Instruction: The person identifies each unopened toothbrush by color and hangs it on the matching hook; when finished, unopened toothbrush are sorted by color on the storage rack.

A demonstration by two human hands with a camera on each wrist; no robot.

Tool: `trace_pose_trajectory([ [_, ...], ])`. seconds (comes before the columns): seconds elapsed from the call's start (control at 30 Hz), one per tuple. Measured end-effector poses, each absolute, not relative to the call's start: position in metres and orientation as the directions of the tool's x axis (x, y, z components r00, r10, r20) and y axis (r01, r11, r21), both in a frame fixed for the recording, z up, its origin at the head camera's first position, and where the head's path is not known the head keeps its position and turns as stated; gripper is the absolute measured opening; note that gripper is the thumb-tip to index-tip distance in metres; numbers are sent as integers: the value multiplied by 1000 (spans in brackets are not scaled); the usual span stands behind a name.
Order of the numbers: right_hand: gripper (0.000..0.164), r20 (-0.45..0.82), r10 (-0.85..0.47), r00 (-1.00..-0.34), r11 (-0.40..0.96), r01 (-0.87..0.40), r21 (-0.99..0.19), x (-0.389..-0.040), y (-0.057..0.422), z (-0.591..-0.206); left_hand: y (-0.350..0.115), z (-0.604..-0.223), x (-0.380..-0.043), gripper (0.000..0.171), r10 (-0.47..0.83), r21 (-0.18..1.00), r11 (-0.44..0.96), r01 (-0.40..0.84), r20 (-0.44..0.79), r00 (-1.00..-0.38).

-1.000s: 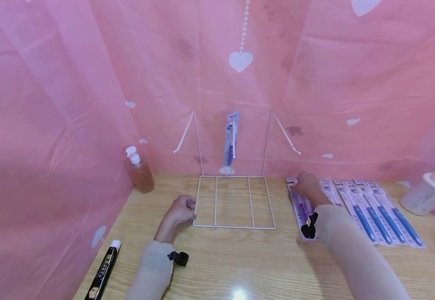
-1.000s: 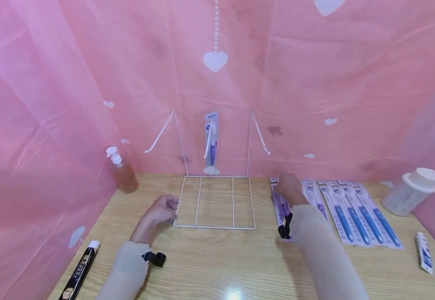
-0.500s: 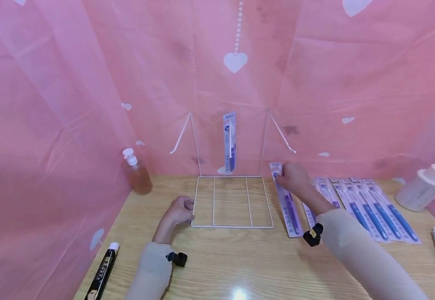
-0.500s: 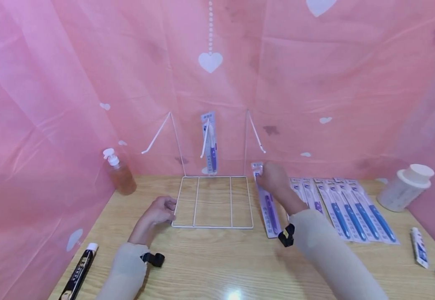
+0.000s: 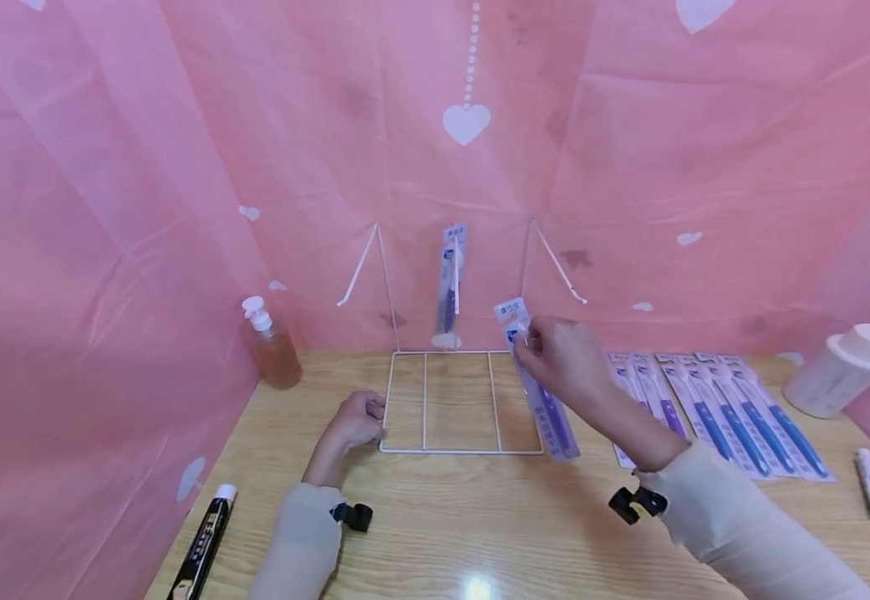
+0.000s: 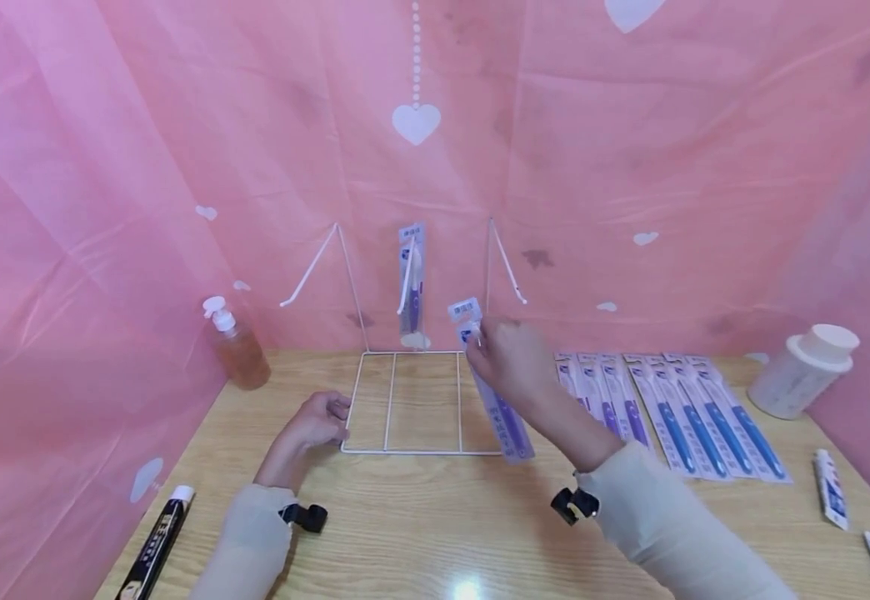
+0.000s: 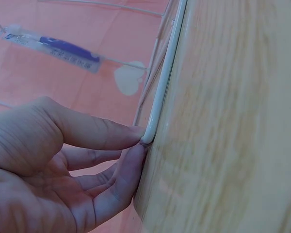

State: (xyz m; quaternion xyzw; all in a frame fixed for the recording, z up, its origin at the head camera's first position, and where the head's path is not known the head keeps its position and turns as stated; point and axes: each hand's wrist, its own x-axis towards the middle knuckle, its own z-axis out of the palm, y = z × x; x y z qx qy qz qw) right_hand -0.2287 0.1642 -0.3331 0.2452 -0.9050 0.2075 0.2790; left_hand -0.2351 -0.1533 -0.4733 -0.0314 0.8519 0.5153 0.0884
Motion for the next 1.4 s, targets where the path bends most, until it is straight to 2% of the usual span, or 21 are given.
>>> trace_pose_trajectory([
  [0.17,19,694,-314,-648,766,-605,-218,-206,150,-314,-154,-475,-236,56,42,877,459,-140,-179,-983],
  [0.4,14,756,-316,-574,715,-667,-208,-180,137,-294,-154,-475,-236,55,42,875,462,-146,-186,-982],
  [0.7,10,794,-368,-485,649,-745,-155,-165,123,-280,-152,-474,-237,57,37,875,462,-144,-181,-983],
  [1.07,16,764,-375,-525,620,-755,-214,-175,109,-290,-152,-475,-237,55,36,877,457,-147,-183,-982],
  [1.4,17,717,-331,-614,633,-708,-315,-195,103,-295,-153,-475,-238,54,35,878,452,-160,-197,-980],
])
